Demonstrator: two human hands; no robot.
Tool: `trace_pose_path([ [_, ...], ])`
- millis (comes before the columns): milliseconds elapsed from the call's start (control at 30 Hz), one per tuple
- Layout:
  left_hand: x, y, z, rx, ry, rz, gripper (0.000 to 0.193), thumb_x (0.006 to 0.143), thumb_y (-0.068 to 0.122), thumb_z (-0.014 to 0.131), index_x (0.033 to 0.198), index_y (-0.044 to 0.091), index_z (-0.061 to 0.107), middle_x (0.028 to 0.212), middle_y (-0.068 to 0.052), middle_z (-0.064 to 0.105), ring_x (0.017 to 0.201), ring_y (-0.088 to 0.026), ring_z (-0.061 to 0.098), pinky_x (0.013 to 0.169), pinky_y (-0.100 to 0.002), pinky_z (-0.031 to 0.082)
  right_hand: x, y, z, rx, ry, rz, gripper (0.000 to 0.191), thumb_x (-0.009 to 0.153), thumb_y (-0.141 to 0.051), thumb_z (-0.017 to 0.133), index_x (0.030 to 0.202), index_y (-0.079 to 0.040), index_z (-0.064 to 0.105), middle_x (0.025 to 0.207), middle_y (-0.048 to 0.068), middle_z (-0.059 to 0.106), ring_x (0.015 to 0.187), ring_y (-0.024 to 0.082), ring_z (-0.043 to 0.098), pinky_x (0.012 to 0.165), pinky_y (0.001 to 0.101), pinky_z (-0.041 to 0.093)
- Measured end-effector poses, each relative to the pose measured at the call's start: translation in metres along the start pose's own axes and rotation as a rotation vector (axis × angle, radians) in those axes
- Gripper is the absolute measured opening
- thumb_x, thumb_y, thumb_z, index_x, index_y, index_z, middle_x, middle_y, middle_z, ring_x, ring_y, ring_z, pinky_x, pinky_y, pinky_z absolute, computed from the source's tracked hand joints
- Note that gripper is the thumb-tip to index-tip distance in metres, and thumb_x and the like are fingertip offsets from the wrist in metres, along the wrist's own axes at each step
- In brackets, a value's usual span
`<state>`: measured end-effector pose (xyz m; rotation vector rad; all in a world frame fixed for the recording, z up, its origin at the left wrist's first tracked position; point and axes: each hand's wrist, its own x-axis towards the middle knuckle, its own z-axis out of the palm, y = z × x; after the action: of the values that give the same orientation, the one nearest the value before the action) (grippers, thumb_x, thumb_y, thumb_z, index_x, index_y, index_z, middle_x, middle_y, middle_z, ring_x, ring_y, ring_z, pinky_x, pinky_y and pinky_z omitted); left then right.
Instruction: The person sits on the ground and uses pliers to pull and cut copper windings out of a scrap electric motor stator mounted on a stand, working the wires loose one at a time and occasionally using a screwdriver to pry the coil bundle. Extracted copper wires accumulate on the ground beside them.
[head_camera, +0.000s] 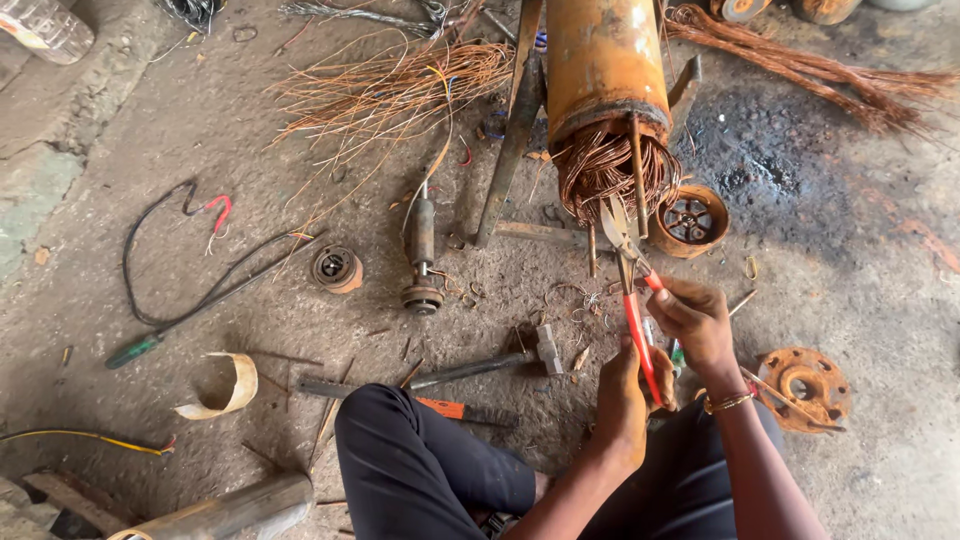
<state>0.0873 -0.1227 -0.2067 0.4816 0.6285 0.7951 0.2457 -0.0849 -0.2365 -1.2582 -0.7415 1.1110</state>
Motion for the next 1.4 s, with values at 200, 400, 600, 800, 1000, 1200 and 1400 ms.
trace_pose_path([
  [200,0.000,0.000,-0.001,0.103,-0.002,0.067,0.058,0.112,0.053,0.035,0.091,0.005,0.061,0.067,-0.003,0.057,0.058,-0.012,0.054,0.058,-0.028,0.045,0.002,0.005,0.000,0.023,-0.046,-0.033,0.028,0.101,-0.012,0.060,0.119,0.009,0.067,0.068,-0.004,0.051,0.053,0.002,0.035,0.047,0.0213,0.023],
  [400,-0.010,0.012,0.010,0.148,0.009,0.060,0.060,0.113,0.054,0.035,0.091,0.004,0.061,0.067,-0.004,0.059,0.058,-0.012,0.057,0.058,-0.028,0.048,-0.002,0.005,0.011,0.062,-0.028,-0.019,0.028,0.101,-0.015,0.060,0.118,0.005,0.070,0.067,-0.004,0.051,0.053,0.002,0.038,0.047,0.0198,0.027],
  [600,-0.032,0.053,0.039,0.451,0.037,0.213,0.052,0.113,0.040,0.041,0.083,0.002,0.060,0.059,-0.007,0.061,0.047,-0.014,0.059,0.045,-0.028,0.048,-0.041,-0.033,0.032,-0.063,0.019,0.089,0.031,0.109,-0.020,0.059,0.099,0.008,0.067,0.069,0.003,0.060,0.051,0.007,0.048,0.044,0.0245,0.036],
  [800,-0.033,0.103,0.055,0.991,0.140,0.365,0.052,0.107,0.034,0.044,0.068,0.004,0.060,0.047,-0.006,0.055,0.039,-0.014,0.057,0.037,-0.030,0.044,-0.062,-0.069,0.065,0.164,0.169,0.207,0.020,0.103,-0.012,0.056,0.108,0.004,0.067,0.075,-0.003,0.059,0.059,0.004,0.050,0.052,0.0209,0.040],
  [1000,-0.035,0.129,0.044,0.671,0.083,0.152,0.054,0.106,0.037,0.047,0.063,0.005,0.056,0.047,-0.004,0.052,0.038,-0.013,0.052,0.037,-0.032,0.040,-0.079,-0.103,0.073,0.158,0.132,0.269,0.031,0.099,-0.004,0.052,0.126,0.008,0.063,0.076,-0.003,0.048,0.059,0.004,0.039,0.047,0.0204,0.030],
  [1200,-0.034,0.125,0.042,0.681,0.064,0.245,0.055,0.106,0.041,0.051,0.064,0.006,0.057,0.050,-0.002,0.051,0.044,-0.011,0.052,0.042,-0.030,0.040,-0.084,-0.121,0.078,0.177,0.088,0.293,0.035,0.101,-0.005,0.052,0.131,0.009,0.061,0.077,-0.001,0.048,0.058,0.004,0.037,0.045,0.0202,0.029],
  [1400,-0.022,0.139,0.028,0.564,-0.005,0.057,0.053,0.104,0.043,0.048,0.064,0.009,0.056,0.047,-0.001,0.050,0.034,-0.013,0.045,0.034,-0.030,0.036,-0.082,-0.128,0.087,0.181,0.136,0.289,0.036,0.100,-0.004,0.051,0.132,0.011,0.060,0.082,0.001,0.054,0.058,0.004,0.037,0.044,0.0186,0.027],
])
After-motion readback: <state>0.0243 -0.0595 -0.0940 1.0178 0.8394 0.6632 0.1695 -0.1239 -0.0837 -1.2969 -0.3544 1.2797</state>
